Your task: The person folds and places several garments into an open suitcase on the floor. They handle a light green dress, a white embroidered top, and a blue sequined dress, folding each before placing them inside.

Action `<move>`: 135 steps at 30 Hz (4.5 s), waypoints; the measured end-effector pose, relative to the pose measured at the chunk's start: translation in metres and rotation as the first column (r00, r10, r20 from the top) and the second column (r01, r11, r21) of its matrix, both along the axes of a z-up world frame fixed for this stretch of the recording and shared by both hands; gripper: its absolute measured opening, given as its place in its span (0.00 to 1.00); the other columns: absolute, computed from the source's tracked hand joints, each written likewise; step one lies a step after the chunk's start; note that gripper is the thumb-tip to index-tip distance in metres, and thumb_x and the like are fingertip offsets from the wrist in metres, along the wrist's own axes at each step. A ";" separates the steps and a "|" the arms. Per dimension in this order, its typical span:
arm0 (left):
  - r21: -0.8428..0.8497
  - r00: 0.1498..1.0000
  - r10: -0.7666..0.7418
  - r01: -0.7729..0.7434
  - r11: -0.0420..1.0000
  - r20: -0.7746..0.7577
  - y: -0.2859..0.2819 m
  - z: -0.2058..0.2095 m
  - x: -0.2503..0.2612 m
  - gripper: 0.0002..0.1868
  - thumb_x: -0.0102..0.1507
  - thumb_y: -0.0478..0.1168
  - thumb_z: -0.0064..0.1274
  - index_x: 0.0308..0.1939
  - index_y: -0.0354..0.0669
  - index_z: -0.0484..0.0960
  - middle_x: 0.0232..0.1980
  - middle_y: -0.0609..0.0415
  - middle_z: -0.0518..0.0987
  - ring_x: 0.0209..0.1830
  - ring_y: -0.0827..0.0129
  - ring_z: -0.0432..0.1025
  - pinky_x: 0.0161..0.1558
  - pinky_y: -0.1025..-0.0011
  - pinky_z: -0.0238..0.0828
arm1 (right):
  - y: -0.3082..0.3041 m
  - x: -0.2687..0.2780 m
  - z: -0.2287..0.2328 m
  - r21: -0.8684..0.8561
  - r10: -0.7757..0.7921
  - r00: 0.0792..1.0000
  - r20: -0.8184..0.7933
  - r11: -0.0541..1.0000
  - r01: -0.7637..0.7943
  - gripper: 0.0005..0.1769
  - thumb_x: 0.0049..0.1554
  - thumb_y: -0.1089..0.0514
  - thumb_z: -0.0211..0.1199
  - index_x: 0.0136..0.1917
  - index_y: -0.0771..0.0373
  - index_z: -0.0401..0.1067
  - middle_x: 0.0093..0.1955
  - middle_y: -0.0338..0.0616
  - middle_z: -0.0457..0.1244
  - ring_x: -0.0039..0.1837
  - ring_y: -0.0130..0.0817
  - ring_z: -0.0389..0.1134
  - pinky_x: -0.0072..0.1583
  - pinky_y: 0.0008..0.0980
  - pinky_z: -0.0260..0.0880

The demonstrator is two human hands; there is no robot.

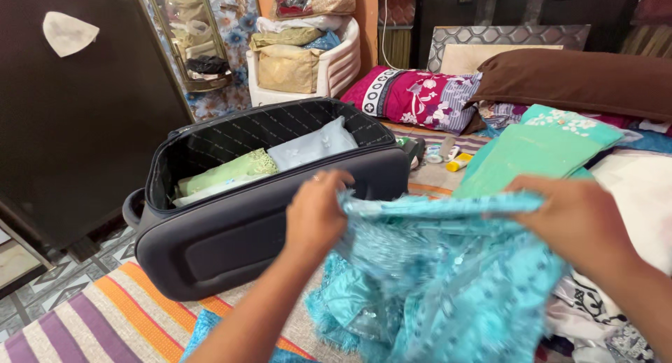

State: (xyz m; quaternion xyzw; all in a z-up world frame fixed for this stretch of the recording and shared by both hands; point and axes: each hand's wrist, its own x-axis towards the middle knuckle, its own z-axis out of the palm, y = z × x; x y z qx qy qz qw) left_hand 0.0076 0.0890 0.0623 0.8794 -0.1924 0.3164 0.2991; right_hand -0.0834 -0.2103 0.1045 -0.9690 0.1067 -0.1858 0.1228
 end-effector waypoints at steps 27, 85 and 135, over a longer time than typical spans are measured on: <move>-0.685 0.752 -0.453 0.002 0.729 -0.479 0.067 0.043 0.068 0.19 0.59 0.45 0.58 0.53 0.46 0.86 0.38 0.59 0.84 0.28 0.69 0.69 0.28 0.67 0.58 | -0.106 0.039 -0.066 -0.198 -0.160 0.952 0.262 0.956 0.215 0.24 0.49 0.61 0.70 0.61 0.53 0.78 0.53 0.54 0.71 0.57 0.52 0.73 0.59 0.46 0.72; -0.181 0.911 -0.295 0.251 0.951 -0.288 0.054 0.015 -0.005 0.34 0.43 0.54 0.75 0.51 0.50 0.86 0.54 0.56 0.85 0.54 0.62 0.79 0.53 0.64 0.75 | 0.002 0.070 -0.017 0.784 0.134 0.905 0.405 0.458 -0.419 0.13 0.65 0.57 0.56 0.54 0.65 0.78 0.48 0.40 0.69 0.47 0.26 0.66 0.50 0.28 0.66; -0.136 0.981 0.110 -0.132 0.982 -0.158 0.068 0.039 0.057 0.17 0.52 0.32 0.57 0.45 0.47 0.87 0.40 0.39 0.84 0.43 0.47 0.79 0.46 0.58 0.74 | -0.051 0.065 0.050 -0.473 -0.187 0.977 0.103 0.855 0.214 0.16 0.55 0.43 0.63 0.56 0.33 0.81 0.50 0.45 0.73 0.53 0.50 0.75 0.53 0.49 0.72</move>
